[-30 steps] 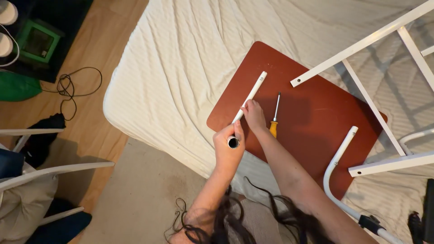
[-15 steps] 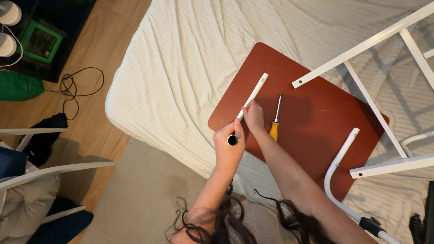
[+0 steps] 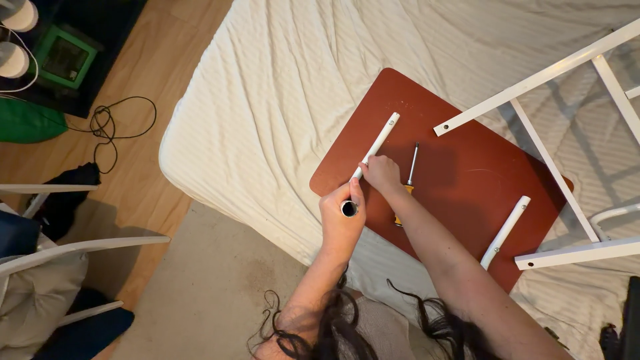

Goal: The person disassembles a white rolling table by removing the tabletop and unscrewing the legs from the frame. They use a screwdriver to loosen fasteners and separate the components, placing parts on the bed.

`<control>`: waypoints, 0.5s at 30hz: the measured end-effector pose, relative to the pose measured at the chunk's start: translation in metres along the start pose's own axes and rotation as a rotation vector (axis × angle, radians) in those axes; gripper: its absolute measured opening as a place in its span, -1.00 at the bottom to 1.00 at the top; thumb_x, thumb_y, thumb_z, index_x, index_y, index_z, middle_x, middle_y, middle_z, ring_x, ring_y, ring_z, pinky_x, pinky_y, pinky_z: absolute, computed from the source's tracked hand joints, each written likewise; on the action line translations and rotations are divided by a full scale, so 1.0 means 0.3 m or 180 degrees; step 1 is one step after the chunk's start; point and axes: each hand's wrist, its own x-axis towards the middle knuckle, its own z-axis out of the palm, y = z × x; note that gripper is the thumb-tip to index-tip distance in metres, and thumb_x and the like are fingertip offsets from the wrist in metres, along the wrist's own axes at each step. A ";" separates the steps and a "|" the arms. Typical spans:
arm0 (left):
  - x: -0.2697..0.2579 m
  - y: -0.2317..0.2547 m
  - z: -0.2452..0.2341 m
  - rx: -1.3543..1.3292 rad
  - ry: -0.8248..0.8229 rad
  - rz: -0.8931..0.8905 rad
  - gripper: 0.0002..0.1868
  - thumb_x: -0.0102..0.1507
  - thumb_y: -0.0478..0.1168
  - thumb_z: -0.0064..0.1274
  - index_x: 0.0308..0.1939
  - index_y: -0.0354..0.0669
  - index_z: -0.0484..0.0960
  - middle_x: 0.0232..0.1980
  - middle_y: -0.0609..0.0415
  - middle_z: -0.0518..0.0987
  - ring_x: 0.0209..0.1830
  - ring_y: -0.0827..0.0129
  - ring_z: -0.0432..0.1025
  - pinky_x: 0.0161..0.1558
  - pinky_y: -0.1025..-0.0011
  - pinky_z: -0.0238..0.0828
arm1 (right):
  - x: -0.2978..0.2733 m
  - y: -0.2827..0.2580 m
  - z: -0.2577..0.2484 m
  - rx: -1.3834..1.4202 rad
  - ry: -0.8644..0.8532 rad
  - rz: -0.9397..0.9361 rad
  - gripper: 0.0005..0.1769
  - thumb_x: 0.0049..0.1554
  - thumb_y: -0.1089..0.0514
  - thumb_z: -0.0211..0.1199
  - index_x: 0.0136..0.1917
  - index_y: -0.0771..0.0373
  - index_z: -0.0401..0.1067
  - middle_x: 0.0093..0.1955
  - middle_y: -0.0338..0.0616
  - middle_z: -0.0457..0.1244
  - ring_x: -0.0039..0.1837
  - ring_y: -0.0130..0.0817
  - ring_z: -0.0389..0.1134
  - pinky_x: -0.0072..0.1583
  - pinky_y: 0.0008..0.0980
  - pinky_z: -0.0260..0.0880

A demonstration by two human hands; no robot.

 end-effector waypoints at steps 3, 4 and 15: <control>0.001 0.003 0.001 -0.0131 -0.0027 -0.0033 -0.66 0.39 -0.30 -0.01 -0.49 -0.35 0.46 -0.61 0.11 0.27 -0.60 0.51 0.09 -0.52 0.39 0.07 | 0.080 -0.003 0.043 0.0401 -0.0328 0.0889 -0.56 0.24 -0.17 0.16 0.14 0.19 0.54 0.10 0.01 0.37 0.18 -0.01 0.40 0.15 -0.04 0.42; 0.004 0.004 0.004 -0.0120 -0.0034 -0.0062 -0.64 0.40 -0.30 -0.01 -0.50 -0.35 0.45 -0.61 0.11 0.27 -0.60 0.51 0.08 -0.52 0.39 0.07 | 0.117 0.005 0.058 0.0649 -0.0291 0.1075 -0.56 0.22 -0.17 0.17 0.14 0.18 0.54 0.10 0.00 0.36 0.18 -0.02 0.38 0.14 -0.02 0.40; 0.013 0.003 -0.008 -0.0030 0.0040 0.0059 -0.64 0.42 -0.29 -0.03 -0.49 -0.35 0.41 -0.61 0.08 0.17 -0.59 0.48 0.02 -0.54 0.38 0.03 | 0.087 0.052 -0.013 -0.0161 -0.0364 -0.0367 -0.72 0.19 0.00 0.27 0.02 0.23 0.58 0.02 0.04 0.40 0.09 -0.02 0.44 0.11 -0.08 0.45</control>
